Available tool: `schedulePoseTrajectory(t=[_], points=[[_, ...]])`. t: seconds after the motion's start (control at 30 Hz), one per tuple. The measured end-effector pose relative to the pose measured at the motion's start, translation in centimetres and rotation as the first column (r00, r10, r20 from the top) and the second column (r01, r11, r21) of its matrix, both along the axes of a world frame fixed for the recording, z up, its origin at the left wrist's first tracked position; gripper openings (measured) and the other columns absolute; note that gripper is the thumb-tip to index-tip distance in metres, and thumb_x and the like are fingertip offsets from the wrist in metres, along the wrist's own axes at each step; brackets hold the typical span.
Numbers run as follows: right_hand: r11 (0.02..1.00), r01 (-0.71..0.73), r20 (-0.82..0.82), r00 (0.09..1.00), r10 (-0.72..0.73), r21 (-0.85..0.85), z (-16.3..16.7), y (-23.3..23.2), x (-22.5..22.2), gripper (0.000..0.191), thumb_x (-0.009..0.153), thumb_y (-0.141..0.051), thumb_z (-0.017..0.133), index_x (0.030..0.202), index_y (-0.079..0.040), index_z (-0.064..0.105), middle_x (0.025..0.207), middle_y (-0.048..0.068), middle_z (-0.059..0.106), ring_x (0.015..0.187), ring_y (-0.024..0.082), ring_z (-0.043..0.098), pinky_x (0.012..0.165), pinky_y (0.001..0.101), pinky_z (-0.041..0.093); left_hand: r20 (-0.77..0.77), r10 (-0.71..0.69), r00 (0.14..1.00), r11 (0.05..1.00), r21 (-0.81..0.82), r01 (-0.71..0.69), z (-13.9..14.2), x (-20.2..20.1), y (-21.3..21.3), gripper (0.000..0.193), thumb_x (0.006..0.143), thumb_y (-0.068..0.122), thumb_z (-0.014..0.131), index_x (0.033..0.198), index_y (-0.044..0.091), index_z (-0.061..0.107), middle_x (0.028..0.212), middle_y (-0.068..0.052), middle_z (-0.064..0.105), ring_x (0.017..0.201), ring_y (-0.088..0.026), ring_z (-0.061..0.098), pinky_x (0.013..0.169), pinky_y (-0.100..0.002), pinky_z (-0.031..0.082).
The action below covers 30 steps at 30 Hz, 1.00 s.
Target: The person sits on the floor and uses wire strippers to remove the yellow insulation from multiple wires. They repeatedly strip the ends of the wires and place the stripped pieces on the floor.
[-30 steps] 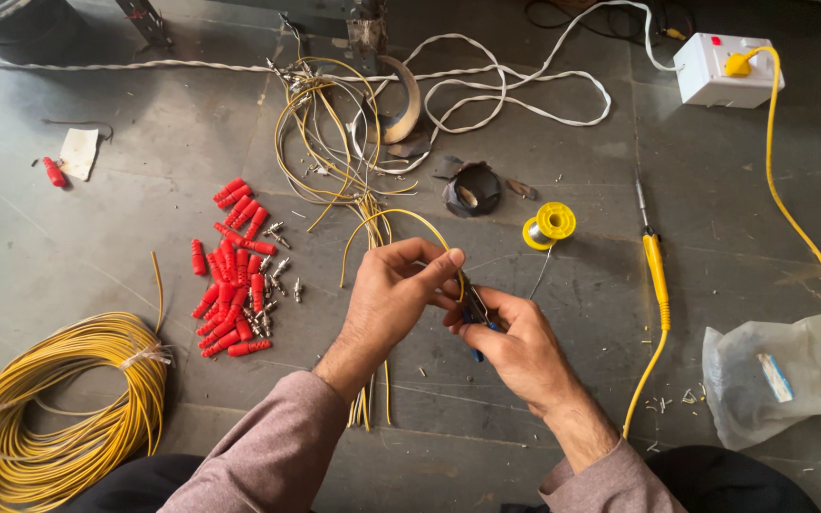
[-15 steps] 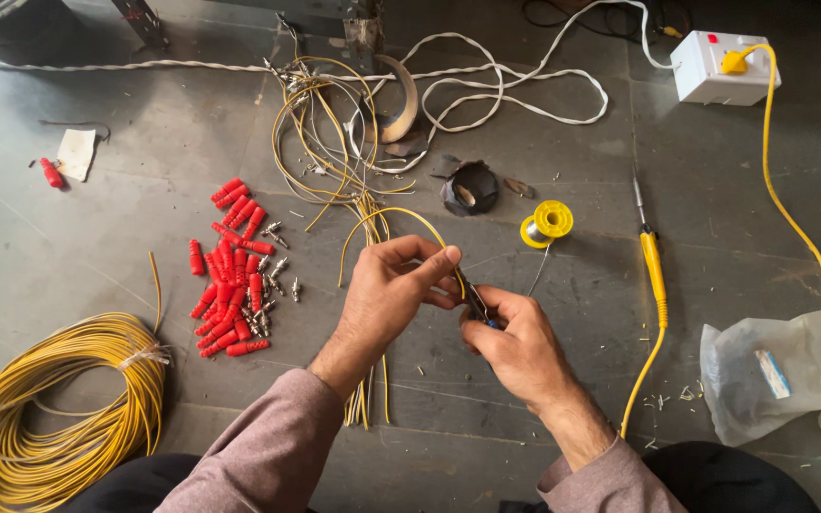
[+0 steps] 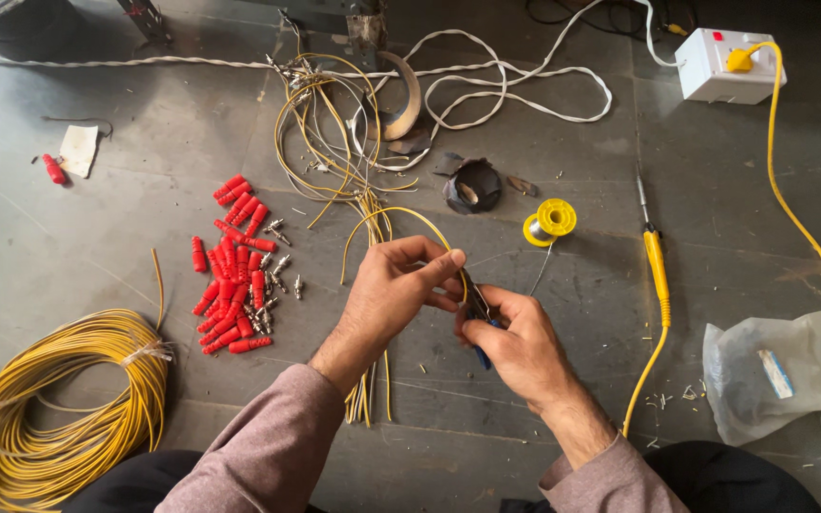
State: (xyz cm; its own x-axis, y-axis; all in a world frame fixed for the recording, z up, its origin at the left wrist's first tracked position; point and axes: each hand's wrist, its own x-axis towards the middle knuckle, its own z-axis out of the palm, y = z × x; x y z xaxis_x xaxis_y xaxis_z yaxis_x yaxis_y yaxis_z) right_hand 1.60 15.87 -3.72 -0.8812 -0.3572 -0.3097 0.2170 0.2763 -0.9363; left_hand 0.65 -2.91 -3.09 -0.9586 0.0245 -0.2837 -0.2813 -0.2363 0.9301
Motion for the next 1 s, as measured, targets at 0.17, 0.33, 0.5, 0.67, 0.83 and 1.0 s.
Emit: schedulePoseTrajectory(t=[0.17, 0.33, 0.5, 0.67, 0.83, 1.0], points=[[1.000, 0.007, -0.016, 1.000, -0.007, 0.016, 0.5, -0.1, 0.1, 0.011, 0.084, -0.005, 0.064, 0.086, 0.003, 0.072, 0.074, 0.006, 0.068, 0.070, 0.011, 0.060, 0.065, 0.0283, 0.047, -0.023, 0.001, 1.000, 0.999, 0.038, 0.000, 0.2, -0.1, 0.0, 0.022, 0.094, 0.020, 0.072, 0.086, 0.000, 0.071, 0.076, -0.007, 0.072, 0.073, -0.015, 0.073, 0.064, -0.031, 0.065], [0.997, 0.035, 0.061, 0.998, -0.031, -0.063, 1.2, -0.6, 0.0, 0.036, 0.077, -0.005, 0.061, 0.109, -0.014, 0.074, 0.080, -0.002, 0.073, 0.075, 0.006, 0.067, 0.071, 0.0232, 0.053, -0.006, -0.048, 0.999, 0.999, 0.005, 0.048, 0.5, 0.1, -0.6, 0.022, 0.093, 0.019, 0.072, 0.084, -0.001, 0.070, 0.078, -0.007, 0.073, 0.073, -0.016, 0.074, 0.064, -0.031, 0.065], [1.000, -0.012, -0.012, 1.000, 0.012, -0.004, 0.7, -0.2, 0.1, 0.011, 0.084, -0.005, 0.063, 0.088, 0.001, 0.072, 0.073, 0.005, 0.065, 0.069, 0.011, 0.058, 0.064, 0.0285, 0.047, -0.004, -0.056, 0.998, 0.998, 0.005, 0.056, 0.7, 0.0, -0.6, 0.022, 0.093, 0.020, 0.072, 0.085, 0.000, 0.070, 0.078, -0.007, 0.073, 0.075, -0.015, 0.074, 0.066, -0.031, 0.065], [0.999, -0.028, -0.089, 0.996, 0.031, 0.034, 0.5, 0.2, -0.2, 0.011, 0.083, -0.005, 0.064, 0.089, -0.002, 0.072, 0.077, 0.000, 0.069, 0.072, 0.006, 0.060, 0.065, 0.0254, 0.048, -0.014, -0.037, 0.999, 0.999, 0.026, 0.037, 1.2, 0.0, -0.4, 0.021, 0.094, 0.022, 0.072, 0.088, 0.002, 0.073, 0.080, -0.006, 0.073, 0.076, -0.014, 0.073, 0.066, -0.031, 0.064], [0.973, 0.223, -0.419, 0.891, -0.176, 0.065, 3.1, -0.4, 0.8, 0.017, 0.088, -0.006, 0.069, 0.104, -0.003, 0.071, 0.083, -0.003, 0.069, 0.073, 0.004, 0.059, 0.066, 0.0243, 0.050, -0.073, 0.020, 0.997, 0.984, 0.176, -0.007, 3.3, 0.0, -1.1, 0.024, 0.096, 0.027, 0.070, 0.087, 0.005, 0.074, 0.087, -0.002, 0.074, 0.082, -0.010, 0.071, 0.070, -0.031, 0.061], [0.969, 0.244, -0.753, 0.646, -0.128, 0.044, 7.1, -0.1, 1.9, 0.022, 0.092, -0.005, 0.075, 0.113, -0.001, 0.068, 0.088, 0.004, 0.060, 0.080, 0.012, 0.057, 0.075, 0.0270, 0.048, -0.037, -0.033, 0.999, 0.968, 0.246, 0.042, 4.8, 1.4, -0.8, 0.026, 0.096, 0.029, 0.069, 0.087, 0.005, 0.075, 0.085, -0.003, 0.074, 0.078, -0.010, 0.069, 0.069, -0.029, 0.059]])
